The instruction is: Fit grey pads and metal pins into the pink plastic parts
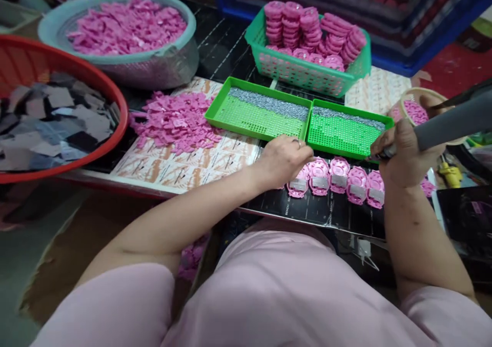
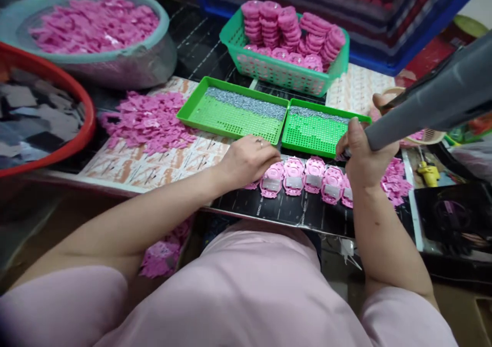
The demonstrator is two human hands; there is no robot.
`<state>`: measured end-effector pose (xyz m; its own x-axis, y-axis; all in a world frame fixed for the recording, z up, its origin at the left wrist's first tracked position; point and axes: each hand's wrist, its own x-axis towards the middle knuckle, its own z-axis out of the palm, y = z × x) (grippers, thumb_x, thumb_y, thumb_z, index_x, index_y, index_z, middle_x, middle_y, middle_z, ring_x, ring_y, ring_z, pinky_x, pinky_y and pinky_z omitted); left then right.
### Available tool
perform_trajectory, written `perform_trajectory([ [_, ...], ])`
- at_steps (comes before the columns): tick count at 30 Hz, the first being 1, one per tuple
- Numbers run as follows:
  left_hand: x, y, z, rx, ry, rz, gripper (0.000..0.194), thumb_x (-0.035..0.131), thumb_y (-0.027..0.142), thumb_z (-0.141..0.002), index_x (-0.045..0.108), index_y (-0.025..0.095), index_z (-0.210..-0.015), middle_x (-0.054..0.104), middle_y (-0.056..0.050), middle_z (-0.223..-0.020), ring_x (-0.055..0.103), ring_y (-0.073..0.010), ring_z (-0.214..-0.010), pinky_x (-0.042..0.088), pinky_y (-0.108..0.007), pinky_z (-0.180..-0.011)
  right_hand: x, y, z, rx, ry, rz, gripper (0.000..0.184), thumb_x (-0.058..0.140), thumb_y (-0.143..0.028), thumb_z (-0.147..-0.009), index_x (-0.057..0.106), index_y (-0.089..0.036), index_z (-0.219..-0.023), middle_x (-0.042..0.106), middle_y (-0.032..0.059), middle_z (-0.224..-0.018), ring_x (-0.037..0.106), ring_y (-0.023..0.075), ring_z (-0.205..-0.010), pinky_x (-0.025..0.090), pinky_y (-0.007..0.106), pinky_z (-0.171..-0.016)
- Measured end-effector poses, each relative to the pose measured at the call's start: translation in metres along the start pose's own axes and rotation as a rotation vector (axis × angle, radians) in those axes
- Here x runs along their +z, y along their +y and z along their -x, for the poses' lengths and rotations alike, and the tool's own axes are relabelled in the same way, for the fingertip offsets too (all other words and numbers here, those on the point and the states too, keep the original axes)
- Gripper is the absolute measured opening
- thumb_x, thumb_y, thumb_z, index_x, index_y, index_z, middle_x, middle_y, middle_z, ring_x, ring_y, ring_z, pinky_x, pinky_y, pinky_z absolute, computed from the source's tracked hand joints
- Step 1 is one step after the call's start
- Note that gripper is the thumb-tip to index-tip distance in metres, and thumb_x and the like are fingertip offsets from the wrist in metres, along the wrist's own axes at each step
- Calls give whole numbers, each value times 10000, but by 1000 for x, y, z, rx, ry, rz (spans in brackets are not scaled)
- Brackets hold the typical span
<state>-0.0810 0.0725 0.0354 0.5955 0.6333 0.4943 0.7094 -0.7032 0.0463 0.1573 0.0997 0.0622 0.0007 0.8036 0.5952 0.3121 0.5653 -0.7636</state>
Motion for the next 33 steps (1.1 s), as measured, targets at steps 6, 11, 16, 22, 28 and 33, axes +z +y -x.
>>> perform_trajectory([
  [6,27,-6,-56,-5,-84,-43,261,517,167,-943,644,133,-1168,658,-134,-1213,626,-242,-1081,493,-368,-860,-29,14,-1,66,212,-63,471,649,-438,-810,498,-259,-1218,495,-65,-562,489,135,-431,426,328,-491],
  [11,30,18,-40,342,-343,166,432,387,402,-1017,541,144,-1327,500,-148,-1441,506,-230,-1307,424,-388,-1040,-51,27,-7,73,244,-38,521,678,-472,-798,515,-221,-1225,571,-39,-665,579,126,-565,515,345,-654],
  [16,41,22,-21,390,-613,182,762,404,657,-931,277,189,-1520,181,-160,-1596,179,-314,-1489,185,-538,-1178,-78,15,5,39,239,133,553,698,-420,-818,468,-237,-1286,606,90,-1202,624,182,-958,527,391,-862],
  [22,44,21,-9,368,-616,168,693,353,604,-971,272,190,-1522,227,-118,-1590,202,-281,-1486,128,-504,-1202,-94,10,83,-235,248,526,341,505,-223,-931,511,-316,-1259,639,21,-1070,625,169,-1004,489,376,-913],
  [28,41,23,-3,390,-541,179,663,370,561,-984,289,174,-1517,283,-132,-1568,256,-283,-1469,158,-510,-1195,-74,17,128,75,-452,968,470,547,-486,-897,565,-272,-1315,500,114,-1443,421,324,-1348,338,565,-1089],
  [33,26,19,16,392,-542,202,640,403,532,-982,312,181,-1509,291,-119,-1568,259,-272,-1469,148,-489,-1204,-60,-1,139,57,-546,985,446,492,-487,-925,583,-262,-1299,479,111,-1459,397,306,-1356,361,512,-1069],
])
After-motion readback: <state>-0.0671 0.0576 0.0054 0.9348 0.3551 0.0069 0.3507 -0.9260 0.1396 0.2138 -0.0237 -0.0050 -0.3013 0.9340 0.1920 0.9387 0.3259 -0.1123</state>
